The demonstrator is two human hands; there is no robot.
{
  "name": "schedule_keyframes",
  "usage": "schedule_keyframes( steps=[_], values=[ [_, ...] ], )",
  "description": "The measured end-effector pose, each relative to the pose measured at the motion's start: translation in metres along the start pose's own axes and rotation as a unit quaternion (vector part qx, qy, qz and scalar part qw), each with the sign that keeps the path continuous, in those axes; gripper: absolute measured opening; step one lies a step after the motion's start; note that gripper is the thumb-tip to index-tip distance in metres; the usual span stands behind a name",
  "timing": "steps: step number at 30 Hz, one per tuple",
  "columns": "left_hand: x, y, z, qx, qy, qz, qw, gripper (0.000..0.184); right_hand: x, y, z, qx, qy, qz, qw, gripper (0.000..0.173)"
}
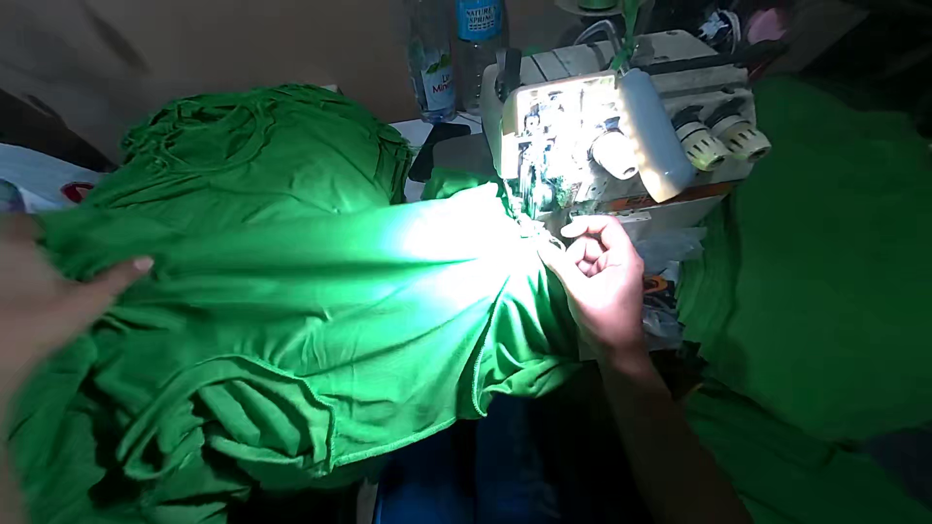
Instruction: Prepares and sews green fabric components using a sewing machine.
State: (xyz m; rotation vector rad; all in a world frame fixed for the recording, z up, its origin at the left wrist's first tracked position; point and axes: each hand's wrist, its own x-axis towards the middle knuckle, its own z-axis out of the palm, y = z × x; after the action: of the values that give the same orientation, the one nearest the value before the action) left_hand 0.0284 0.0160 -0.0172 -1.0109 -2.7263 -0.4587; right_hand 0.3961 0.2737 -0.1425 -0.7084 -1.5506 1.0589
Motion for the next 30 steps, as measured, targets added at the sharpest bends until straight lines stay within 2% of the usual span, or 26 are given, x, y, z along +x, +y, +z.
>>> schedule_keyframes(
  steps=[1, 2, 3, 4, 5, 6, 7, 8, 9, 10, 11, 12, 13, 15, 17, 18, 19, 20, 21, 23, 25, 27, 30],
  values=[
    [-0.015, 0.003, 0.005, -0.017, 0.026, 0.056, 0.998, 0.068, 0.003, 0.0, 0.001, -0.008, 0.0, 0.006, 1.0, 0.027],
    [-0.038, 0.009, 0.01, -0.028, 0.058, 0.126, 0.99, 0.06, 0.005, 0.0, 0.001, -0.015, 0.0, 0.011, 1.0, 0.027],
    [-0.067, 0.019, 0.016, -0.067, 0.059, 0.191, 0.978, 0.043, 0.006, 0.002, 0.0, -0.018, -0.002, 0.016, 1.0, 0.027],
    [-0.105, 0.043, 0.02, -0.157, -0.014, 0.236, 0.959, 0.026, 0.005, 0.003, -0.002, -0.015, -0.004, 0.022, 1.0, 0.028],
    [-0.145, 0.08, 0.025, -0.274, -0.161, 0.235, 0.919, 0.019, 0.004, 0.004, -0.004, -0.005, -0.008, 0.032, 0.999, 0.028],
    [-0.179, 0.111, 0.042, -0.354, -0.324, 0.202, 0.854, 0.024, 0.003, 0.005, -0.008, 0.011, -0.014, 0.043, 0.999, 0.027],
    [-0.206, 0.13, 0.071, -0.408, -0.448, 0.151, 0.781, 0.031, 0.001, 0.005, -0.012, 0.03, -0.023, 0.062, 0.997, 0.024],
    [-0.228, 0.138, 0.102, -0.466, -0.508, 0.076, 0.72, 0.041, -0.001, 0.003, -0.016, 0.046, -0.033, 0.092, 0.994, 0.019],
    [-0.244, 0.142, 0.127, -0.531, -0.507, -0.019, 0.679, 0.051, -0.004, 0.001, -0.02, 0.06, -0.045, 0.127, 0.989, 0.015],
    [-0.25, 0.148, 0.139, -0.601, -0.456, -0.122, 0.644, 0.044, -0.007, 0.0, -0.024, 0.064, -0.056, 0.157, 0.984, 0.011],
    [-0.248, 0.159, 0.14, -0.659, -0.377, -0.229, 0.609, 0.023, -0.01, -0.002, -0.028, 0.06, -0.067, 0.174, 0.981, 0.008],
    [-0.241, 0.17, 0.13, -0.691, -0.306, -0.301, 0.582, 0.019, -0.013, -0.002, -0.032, 0.053, -0.081, 0.181, 0.979, 0.006],
    [-0.236, 0.178, 0.115, -0.71, -0.255, -0.321, 0.573, 0.021, -0.014, -0.002, -0.035, 0.045, -0.092, 0.181, 0.978, 0.005],
    [-0.228, 0.18, 0.074, -0.722, -0.191, -0.231, 0.624, 0.028, -0.012, -0.004, -0.037, 0.057, -0.098, 0.187, 0.976, 0.007],
    [-0.201, 0.168, 0.041, -0.747, -0.11, -0.095, 0.649, 0.018, -0.01, -0.009, -0.037, 0.154, -0.103, 0.242, 0.953, 0.01],
    [-0.181, 0.164, 0.035, -0.761, -0.082, -0.035, 0.642, 0.022, -0.011, -0.011, -0.036, 0.241, -0.12, 0.283, 0.92, 0.014],
    [-0.165, 0.161, 0.039, -0.766, -0.085, -0.001, 0.638, 0.036, -0.013, -0.012, -0.037, 0.333, -0.153, 0.325, 0.872, 0.018],
    [-0.163, 0.166, 0.047, -0.768, -0.101, -0.032, 0.631, 0.047, -0.017, -0.014, -0.038, 0.399, -0.185, 0.362, 0.822, 0.022],
    [-0.171, 0.176, 0.057, -0.765, -0.118, -0.093, 0.626, 0.044, -0.021, -0.014, -0.037, 0.426, -0.201, 0.381, 0.795, 0.024],
    [-0.192, 0.19, 0.076, -0.717, -0.164, -0.204, 0.646, 0.023, -0.025, -0.011, -0.034, 0.406, -0.203, 0.376, 0.808, 0.02],
    [-0.203, 0.19, 0.083, -0.663, -0.132, -0.249, 0.694, 0.018, -0.031, -0.006, -0.036, 0.355, -0.204, 0.363, 0.837, 0.015],
    [-0.203, 0.182, 0.078, -0.64, -0.053, -0.197, 0.741, 0.021, -0.032, -0.004, -0.041, 0.32, -0.209, 0.355, 0.853, 0.015],
    [-0.192, 0.17, 0.066, -0.654, 0.012, -0.088, 0.751, 0.027, -0.032, -0.006, -0.043, 0.3, -0.218, 0.351, 0.86, 0.016]
  ],
)
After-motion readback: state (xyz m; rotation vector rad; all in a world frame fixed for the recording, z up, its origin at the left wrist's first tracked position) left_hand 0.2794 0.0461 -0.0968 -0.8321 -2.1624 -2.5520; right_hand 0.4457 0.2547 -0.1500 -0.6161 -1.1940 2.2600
